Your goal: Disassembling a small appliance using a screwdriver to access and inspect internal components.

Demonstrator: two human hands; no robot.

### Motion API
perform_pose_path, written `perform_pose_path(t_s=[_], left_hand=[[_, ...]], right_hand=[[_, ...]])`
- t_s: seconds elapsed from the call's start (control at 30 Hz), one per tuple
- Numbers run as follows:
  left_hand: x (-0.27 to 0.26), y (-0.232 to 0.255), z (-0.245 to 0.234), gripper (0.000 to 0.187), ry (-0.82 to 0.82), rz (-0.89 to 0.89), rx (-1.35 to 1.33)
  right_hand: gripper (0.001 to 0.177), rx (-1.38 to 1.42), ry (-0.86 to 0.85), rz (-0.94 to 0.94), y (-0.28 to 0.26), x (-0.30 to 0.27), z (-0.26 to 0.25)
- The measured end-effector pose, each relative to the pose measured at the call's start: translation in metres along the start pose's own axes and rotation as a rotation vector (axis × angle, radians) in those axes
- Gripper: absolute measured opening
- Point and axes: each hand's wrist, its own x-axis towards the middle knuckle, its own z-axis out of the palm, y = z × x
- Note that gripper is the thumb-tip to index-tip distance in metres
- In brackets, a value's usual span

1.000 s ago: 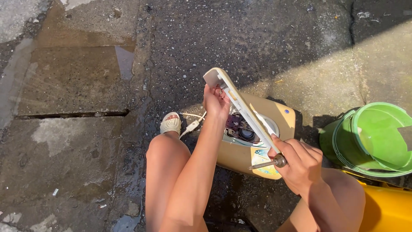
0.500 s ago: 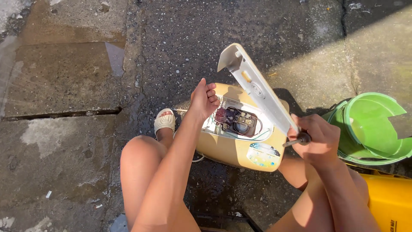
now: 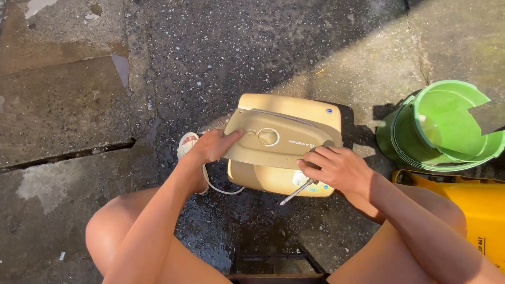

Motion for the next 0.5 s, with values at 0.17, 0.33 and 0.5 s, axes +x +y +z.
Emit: perform_pose_path(t_s=[0.17,0.33,0.5], left_hand=[[0.03,-0.035,0.012,0.101,0.205,-0.063,0.234],[0.029,-0.016,0.032,0.096,0.209,-0.03,0.286],[0.034,-0.009,0.05,0.095,0.228,-0.013,0.325]], right_hand=[[0.015,0.093,-0.119,0.487,0.01,-0.036,-0.011],[0.017,0.11,0.106,0.953,0.014,-0.044,-0.03],[0.013,0.196,0.234,1.108,0.019,-0.043,-0.041]])
